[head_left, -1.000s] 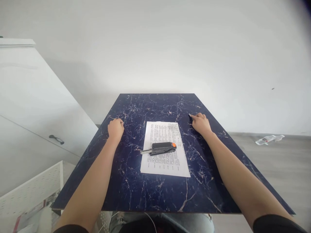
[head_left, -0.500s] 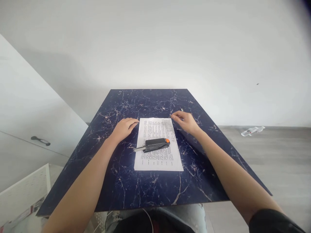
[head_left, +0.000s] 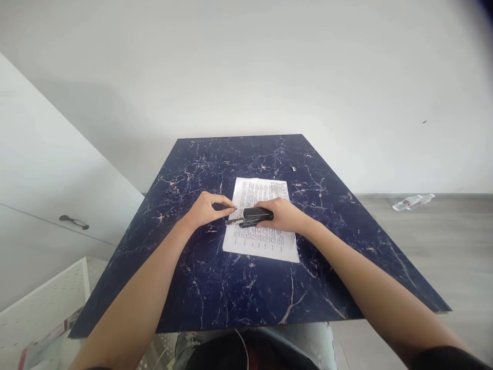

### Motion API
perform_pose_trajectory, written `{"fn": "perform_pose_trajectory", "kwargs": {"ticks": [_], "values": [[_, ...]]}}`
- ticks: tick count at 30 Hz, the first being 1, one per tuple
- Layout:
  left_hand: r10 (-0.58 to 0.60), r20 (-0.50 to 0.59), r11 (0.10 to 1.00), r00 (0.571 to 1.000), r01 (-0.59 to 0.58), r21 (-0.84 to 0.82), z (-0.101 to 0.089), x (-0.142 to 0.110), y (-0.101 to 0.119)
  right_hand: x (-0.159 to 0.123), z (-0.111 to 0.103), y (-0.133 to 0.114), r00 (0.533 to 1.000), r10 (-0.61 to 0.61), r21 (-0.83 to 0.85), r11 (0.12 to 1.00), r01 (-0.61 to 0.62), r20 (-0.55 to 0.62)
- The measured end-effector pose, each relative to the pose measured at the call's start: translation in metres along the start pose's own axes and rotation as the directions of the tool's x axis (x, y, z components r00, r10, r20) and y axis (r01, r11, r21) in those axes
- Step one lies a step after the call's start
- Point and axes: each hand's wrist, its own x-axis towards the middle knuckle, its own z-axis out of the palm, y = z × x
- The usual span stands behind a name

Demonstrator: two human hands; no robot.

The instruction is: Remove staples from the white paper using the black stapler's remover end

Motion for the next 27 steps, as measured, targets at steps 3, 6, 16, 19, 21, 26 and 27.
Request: {"fn": "perform_pose_trajectory", "kwargs": {"ticks": [3,6,16,19,21,26,27], "values": [[0.015,0.058,1.000,0.998,-0.016,0.020,0.007,0.001,0.008,-0.003,0.000,0.004,1.000,0.010,0.013,1.000,-0.010,-0.020],[0.033,0.146,0.997,0.989,-0.043,0.067,0.014,0.002,0.014,-0.004,0.001,0.005,1.000,0.010,0.020,1.000,-0.010,-0.019],[0.081,0.182,0.991,0.980,-0.099,0.091,0.011,0.002,0.008,-0.003,0.002,0.006,1.000,-0.003,0.033,0.999,0.004,-0.019],[0.066,0.204,0.994,0.977,-0.083,0.077,0.011,0.002,0.012,-0.003,0.002,0.005,1.000,0.000,0.053,0.999,0.000,-0.011],[0.054,0.216,0.994,0.975,-0.072,0.076,0.011,0.002,0.013,-0.004,0.002,0.005,1.000,0.008,0.060,0.998,-0.008,-0.008],[0.051,0.231,0.996,0.972,-0.066,0.059,0.012,0.002,0.012,-0.004,0.002,0.006,1.000,0.009,0.038,0.999,-0.009,-0.009],[0.053,0.231,0.996,0.971,-0.068,0.059,0.012,0.002,0.012,-0.004,0.002,0.006,1.000,0.011,0.036,0.999,-0.011,-0.008]]}}
